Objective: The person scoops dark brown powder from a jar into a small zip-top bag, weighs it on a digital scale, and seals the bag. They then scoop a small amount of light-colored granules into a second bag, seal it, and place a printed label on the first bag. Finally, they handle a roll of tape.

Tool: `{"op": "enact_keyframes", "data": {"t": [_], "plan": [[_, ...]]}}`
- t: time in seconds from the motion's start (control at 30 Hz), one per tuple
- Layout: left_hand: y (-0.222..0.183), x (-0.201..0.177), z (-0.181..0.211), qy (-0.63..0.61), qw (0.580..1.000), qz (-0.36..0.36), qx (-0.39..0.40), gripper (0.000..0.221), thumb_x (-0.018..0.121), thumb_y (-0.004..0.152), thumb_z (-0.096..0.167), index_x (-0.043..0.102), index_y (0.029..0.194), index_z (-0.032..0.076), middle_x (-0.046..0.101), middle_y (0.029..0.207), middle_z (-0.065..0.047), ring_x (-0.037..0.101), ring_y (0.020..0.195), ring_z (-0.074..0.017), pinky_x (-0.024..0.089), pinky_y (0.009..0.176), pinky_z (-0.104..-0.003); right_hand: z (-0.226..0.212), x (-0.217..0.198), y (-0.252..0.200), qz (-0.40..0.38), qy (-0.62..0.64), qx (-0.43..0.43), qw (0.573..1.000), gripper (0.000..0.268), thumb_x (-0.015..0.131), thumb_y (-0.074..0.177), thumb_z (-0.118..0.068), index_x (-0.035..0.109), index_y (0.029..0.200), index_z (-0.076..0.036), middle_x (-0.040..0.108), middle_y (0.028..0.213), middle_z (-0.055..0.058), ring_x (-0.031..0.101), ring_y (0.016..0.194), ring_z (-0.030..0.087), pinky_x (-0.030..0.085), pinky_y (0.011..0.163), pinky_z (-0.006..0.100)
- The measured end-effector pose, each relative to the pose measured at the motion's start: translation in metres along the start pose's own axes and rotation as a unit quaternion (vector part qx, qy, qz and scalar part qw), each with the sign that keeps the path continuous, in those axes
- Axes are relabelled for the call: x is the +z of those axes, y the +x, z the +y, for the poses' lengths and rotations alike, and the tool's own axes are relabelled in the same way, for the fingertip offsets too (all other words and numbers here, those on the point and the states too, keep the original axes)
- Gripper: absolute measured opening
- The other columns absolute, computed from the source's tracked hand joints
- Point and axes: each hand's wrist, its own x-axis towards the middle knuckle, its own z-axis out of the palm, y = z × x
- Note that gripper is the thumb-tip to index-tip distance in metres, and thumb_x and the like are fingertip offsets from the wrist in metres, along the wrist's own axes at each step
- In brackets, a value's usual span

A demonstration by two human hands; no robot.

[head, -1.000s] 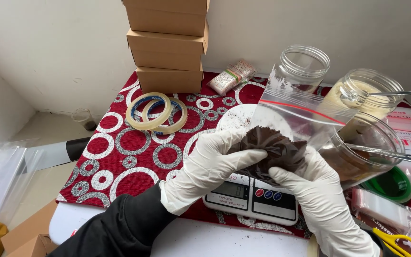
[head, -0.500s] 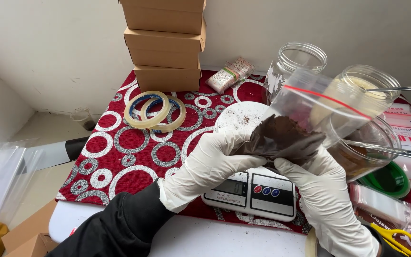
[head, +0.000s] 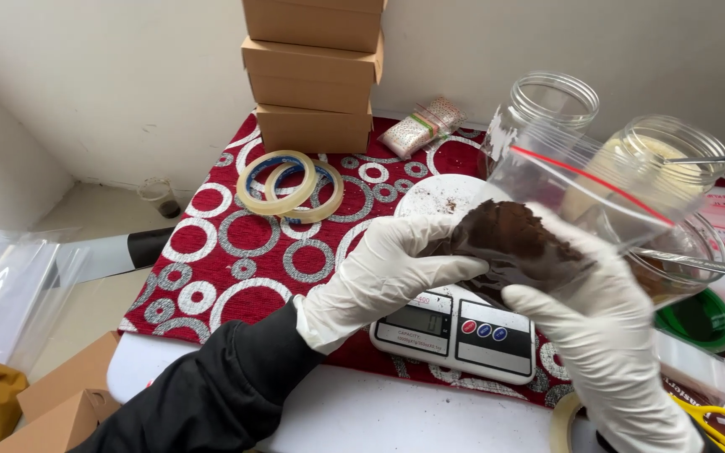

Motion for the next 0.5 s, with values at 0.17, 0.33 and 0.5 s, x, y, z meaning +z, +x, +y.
{"op": "enact_keyframes", "data": {"t": [0.17,0.33,0.5], "plan": [[-0.003,-0.003,0.010,0.019,0.999,-0.016,0.020,0.031,0.070,0.081,0.013,0.067,0.110,0.002,0.070,0.105,-0.006,0.063,0.096,-0.0104,0.053,0.093,-0.023,-0.067,0.022,0.002,0.094,-0.103,0.055,0.989,0.055,0.064,0.070,-0.009,0.056,0.124,-0.004,0.067,0.107,0.011,0.061,0.092,0.017,0.046,0.078,0.028],[-0.006,-0.008,0.031,0.038,0.999,-0.019,-0.019,0.031,0.069,0.081,0.013,0.069,0.111,0.007,0.072,0.101,-0.004,0.063,0.091,-0.0059,0.054,0.090,-0.021,-0.093,0.016,0.019,0.098,-0.242,0.062,0.963,0.010,0.062,0.093,-0.010,0.065,0.098,-0.002,0.068,0.080,0.014,0.062,0.057,0.023,0.049,0.041,0.034],[0.005,-0.031,0.031,0.006,0.978,0.155,0.142,0.022,0.064,0.088,0.024,0.070,0.098,0.005,0.070,0.082,-0.003,0.063,0.078,-0.0083,0.053,0.081,-0.022,-0.097,0.036,0.047,0.004,-0.304,-0.025,0.952,0.006,0.067,0.090,-0.005,0.068,0.097,-0.003,0.067,0.080,0.007,0.062,0.072,0.010,0.050,0.072,0.018]]}}
